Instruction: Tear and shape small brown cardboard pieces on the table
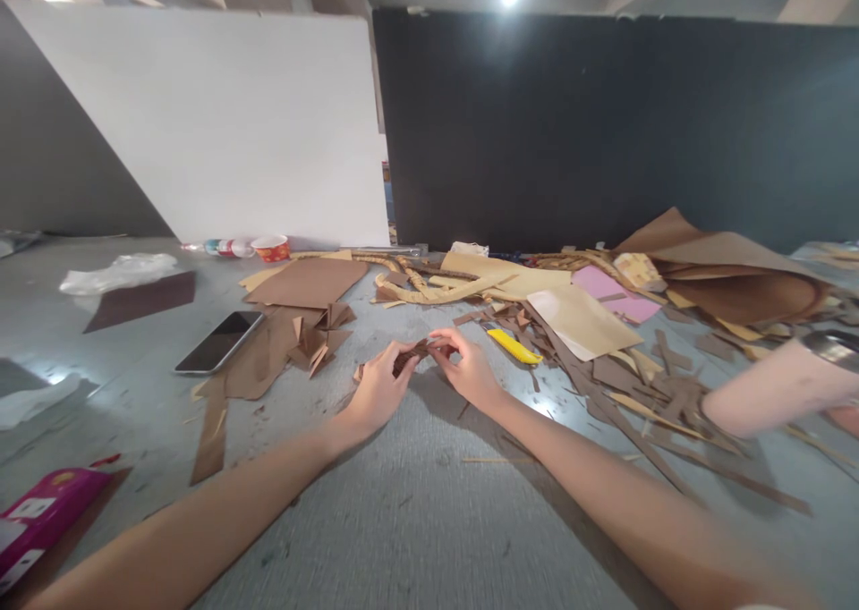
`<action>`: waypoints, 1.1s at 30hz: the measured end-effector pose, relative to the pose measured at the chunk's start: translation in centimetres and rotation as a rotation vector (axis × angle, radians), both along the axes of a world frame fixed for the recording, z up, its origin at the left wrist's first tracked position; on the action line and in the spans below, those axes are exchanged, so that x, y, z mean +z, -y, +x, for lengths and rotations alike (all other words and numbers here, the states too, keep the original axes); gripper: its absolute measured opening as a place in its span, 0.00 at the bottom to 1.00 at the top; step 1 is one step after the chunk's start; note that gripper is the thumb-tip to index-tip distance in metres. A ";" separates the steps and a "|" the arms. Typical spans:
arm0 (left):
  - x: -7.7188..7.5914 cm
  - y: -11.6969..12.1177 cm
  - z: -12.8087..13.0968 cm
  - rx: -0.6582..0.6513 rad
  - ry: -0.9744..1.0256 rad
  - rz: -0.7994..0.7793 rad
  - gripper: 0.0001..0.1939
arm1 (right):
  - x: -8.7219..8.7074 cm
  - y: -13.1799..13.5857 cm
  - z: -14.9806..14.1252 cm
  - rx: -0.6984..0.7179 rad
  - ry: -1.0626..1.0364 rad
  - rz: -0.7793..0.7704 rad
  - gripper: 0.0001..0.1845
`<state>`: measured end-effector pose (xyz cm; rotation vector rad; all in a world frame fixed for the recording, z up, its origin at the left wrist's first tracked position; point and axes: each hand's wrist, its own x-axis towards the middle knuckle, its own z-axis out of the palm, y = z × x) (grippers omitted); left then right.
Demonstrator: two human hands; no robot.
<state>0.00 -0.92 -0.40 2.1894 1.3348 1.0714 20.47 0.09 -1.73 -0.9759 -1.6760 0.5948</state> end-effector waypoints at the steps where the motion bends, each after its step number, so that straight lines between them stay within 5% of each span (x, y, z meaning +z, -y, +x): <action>1: 0.0 0.0 0.0 -0.009 0.010 0.007 0.05 | 0.1 0.0 -0.1 -0.003 0.006 0.007 0.15; 8: -0.3 -0.2 0.0 -0.060 0.058 0.057 0.05 | 0.9 0.3 -0.3 0.002 0.084 0.093 0.12; 20: -0.9 -0.3 0.1 -0.167 -0.002 0.211 0.06 | 1.3 -0.1 0.0 0.146 0.091 -0.033 0.19; 27: -0.6 -0.2 0.1 -0.160 -0.001 0.146 0.06 | 0.7 -0.1 0.0 -0.077 0.065 0.030 0.13; 33: -0.7 -0.2 0.1 -0.158 0.001 0.154 0.06 | 0.8 -0.3 0.1 -0.035 0.079 0.006 0.15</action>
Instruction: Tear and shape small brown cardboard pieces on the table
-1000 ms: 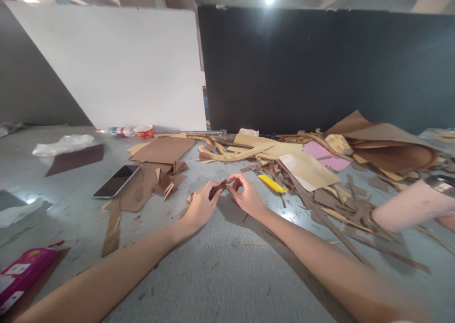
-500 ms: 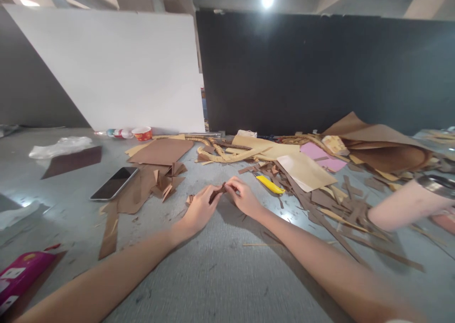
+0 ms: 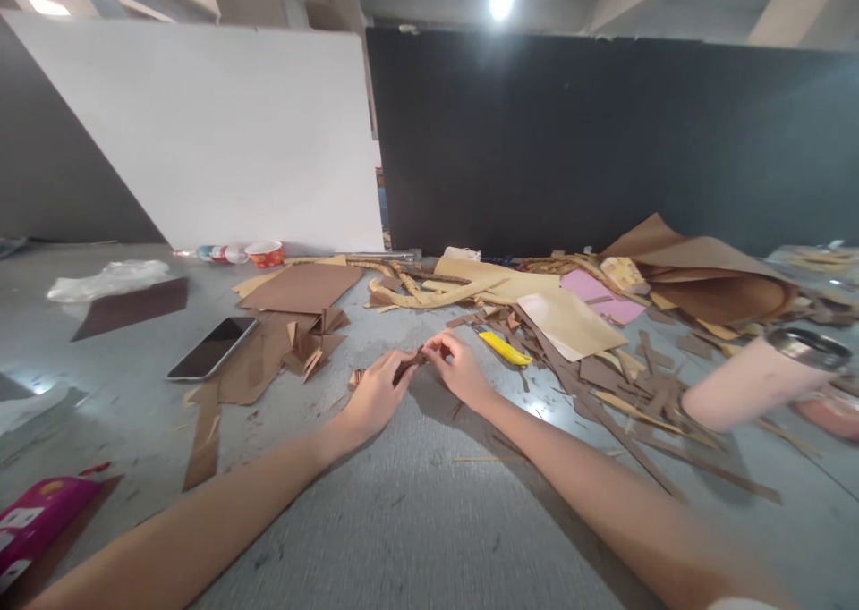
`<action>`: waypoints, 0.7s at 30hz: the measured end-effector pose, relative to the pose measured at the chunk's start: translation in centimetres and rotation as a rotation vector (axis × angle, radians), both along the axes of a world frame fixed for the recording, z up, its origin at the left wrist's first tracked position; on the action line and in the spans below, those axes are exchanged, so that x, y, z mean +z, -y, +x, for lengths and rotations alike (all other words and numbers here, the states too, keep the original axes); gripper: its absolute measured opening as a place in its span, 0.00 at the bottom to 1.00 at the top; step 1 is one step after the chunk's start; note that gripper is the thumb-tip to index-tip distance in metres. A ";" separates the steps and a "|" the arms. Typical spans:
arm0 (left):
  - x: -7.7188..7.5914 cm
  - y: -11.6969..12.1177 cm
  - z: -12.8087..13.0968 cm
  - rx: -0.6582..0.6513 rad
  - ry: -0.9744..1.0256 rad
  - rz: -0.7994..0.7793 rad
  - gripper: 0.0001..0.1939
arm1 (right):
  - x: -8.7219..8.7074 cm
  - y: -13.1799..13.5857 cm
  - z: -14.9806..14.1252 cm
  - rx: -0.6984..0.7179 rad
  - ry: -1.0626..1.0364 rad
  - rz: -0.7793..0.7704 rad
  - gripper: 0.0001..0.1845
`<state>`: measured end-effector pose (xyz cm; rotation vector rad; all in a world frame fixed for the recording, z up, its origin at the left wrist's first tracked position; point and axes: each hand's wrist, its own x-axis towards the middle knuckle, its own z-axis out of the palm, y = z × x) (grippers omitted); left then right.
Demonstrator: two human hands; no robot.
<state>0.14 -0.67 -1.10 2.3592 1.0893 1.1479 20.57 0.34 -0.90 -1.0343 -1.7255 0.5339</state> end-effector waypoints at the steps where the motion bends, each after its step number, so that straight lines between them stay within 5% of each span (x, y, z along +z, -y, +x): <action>1: 0.0 0.0 0.0 0.001 -0.003 -0.002 0.07 | 0.0 0.0 0.0 -0.007 0.002 0.000 0.16; 12: 0.2 0.1 -0.1 0.018 0.003 -0.019 0.07 | 0.9 1.0 -0.4 0.124 0.031 0.046 0.17; 21: 0.3 0.1 -0.1 0.029 0.003 -0.038 0.06 | 0.1 0.7 -0.4 -0.024 0.058 0.164 0.13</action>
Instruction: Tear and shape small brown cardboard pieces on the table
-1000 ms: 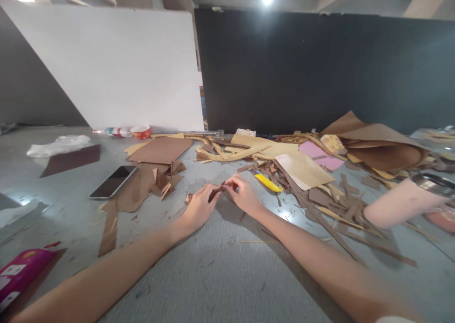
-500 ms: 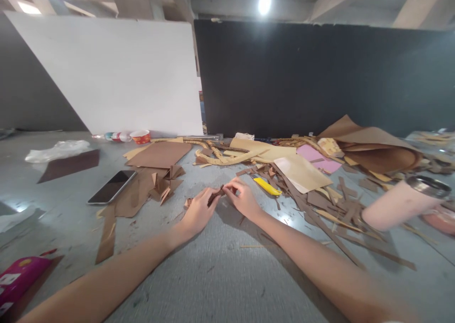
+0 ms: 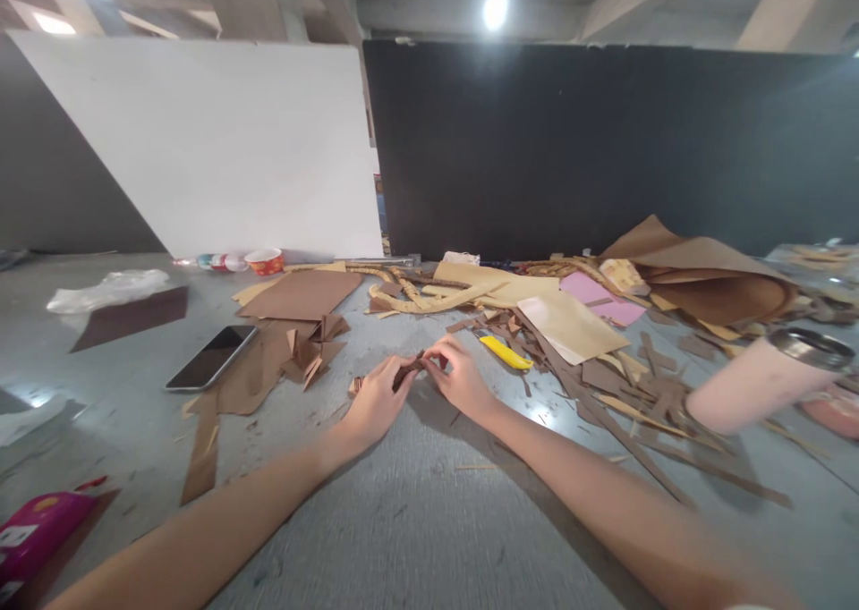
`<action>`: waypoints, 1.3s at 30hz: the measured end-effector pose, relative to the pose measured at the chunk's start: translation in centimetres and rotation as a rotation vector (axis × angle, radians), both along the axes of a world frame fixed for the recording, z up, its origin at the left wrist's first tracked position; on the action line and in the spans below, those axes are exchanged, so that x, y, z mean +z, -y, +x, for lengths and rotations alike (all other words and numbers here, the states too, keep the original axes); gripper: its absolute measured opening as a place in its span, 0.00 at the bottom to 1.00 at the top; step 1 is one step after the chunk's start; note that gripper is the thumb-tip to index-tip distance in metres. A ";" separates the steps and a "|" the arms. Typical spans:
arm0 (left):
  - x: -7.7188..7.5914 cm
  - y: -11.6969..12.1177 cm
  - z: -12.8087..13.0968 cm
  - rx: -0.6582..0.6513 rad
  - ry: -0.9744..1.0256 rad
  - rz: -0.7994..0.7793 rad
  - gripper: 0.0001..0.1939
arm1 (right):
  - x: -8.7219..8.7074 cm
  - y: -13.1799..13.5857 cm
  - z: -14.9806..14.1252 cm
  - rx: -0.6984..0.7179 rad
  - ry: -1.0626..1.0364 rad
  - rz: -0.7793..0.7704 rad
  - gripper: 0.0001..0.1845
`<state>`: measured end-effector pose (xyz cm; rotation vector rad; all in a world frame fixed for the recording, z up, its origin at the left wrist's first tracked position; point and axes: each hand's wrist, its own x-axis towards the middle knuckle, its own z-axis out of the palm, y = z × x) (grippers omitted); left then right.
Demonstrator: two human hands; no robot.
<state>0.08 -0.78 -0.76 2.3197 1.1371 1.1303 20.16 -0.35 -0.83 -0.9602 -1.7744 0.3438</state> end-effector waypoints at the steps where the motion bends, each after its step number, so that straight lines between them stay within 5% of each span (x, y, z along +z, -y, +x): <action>1: 0.0 0.0 0.0 0.002 0.004 -0.008 0.06 | 0.0 0.1 0.0 0.011 0.010 0.006 0.13; 18: -0.5 -0.3 -0.1 -0.005 -0.033 -0.004 0.06 | 0.1 -0.1 0.2 0.140 0.023 -0.148 0.16; 39: 0.0 -0.6 0.0 0.098 -0.180 0.080 0.18 | 0.5 -0.2 0.5 0.014 -0.097 -0.197 0.17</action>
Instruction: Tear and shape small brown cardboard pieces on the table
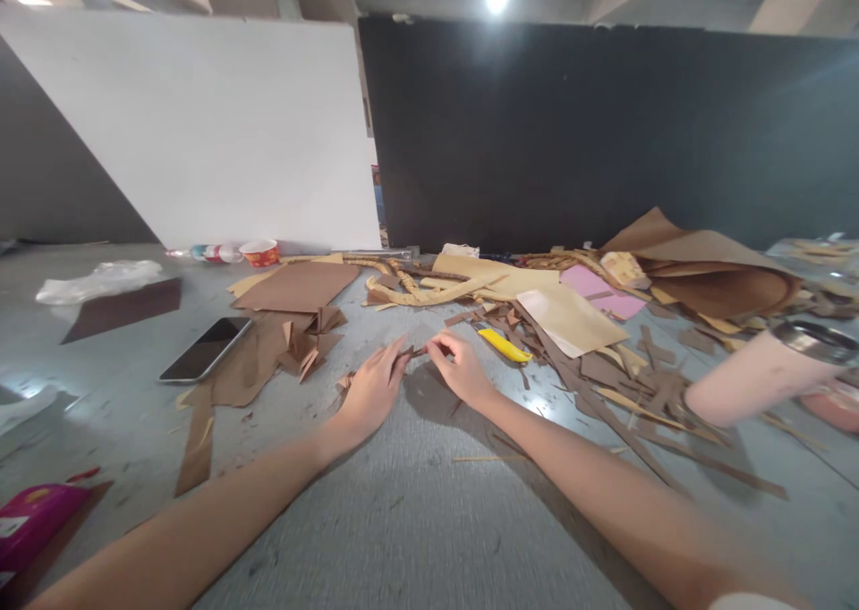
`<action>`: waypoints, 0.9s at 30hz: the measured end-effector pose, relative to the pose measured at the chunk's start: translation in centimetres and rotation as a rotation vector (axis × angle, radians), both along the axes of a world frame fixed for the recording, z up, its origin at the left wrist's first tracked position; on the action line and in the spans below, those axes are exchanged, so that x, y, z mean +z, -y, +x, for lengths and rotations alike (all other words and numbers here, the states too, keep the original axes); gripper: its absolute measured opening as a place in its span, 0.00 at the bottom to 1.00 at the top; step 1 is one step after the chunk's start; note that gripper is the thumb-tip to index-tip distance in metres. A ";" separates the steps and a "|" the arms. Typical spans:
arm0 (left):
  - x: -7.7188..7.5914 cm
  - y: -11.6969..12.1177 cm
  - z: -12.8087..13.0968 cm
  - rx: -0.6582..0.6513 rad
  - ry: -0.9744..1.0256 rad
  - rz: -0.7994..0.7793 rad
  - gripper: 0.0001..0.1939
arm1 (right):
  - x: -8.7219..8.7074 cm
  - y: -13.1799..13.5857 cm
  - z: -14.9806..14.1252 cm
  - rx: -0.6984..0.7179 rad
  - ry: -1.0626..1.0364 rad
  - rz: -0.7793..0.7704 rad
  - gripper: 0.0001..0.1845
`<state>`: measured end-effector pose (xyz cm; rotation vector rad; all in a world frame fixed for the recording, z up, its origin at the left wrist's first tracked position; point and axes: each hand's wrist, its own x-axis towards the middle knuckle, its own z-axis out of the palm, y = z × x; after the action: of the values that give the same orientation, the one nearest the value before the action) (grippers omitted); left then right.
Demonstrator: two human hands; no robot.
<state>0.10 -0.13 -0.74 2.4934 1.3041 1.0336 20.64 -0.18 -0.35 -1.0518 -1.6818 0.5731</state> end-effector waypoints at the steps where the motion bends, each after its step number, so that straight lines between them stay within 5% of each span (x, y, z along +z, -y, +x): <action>1: 0.0 0.0 0.0 -0.005 0.004 -0.003 0.19 | 0.0 0.0 0.0 0.006 0.001 0.004 0.17; 27: 0.0 0.4 -0.2 -0.019 0.115 -0.011 0.15 | -0.4 -0.2 0.1 0.228 -0.101 -0.064 0.17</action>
<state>-0.06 -0.57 -0.71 2.3937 1.2475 1.1439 20.76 0.04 -0.77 -0.8658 -1.7142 0.8190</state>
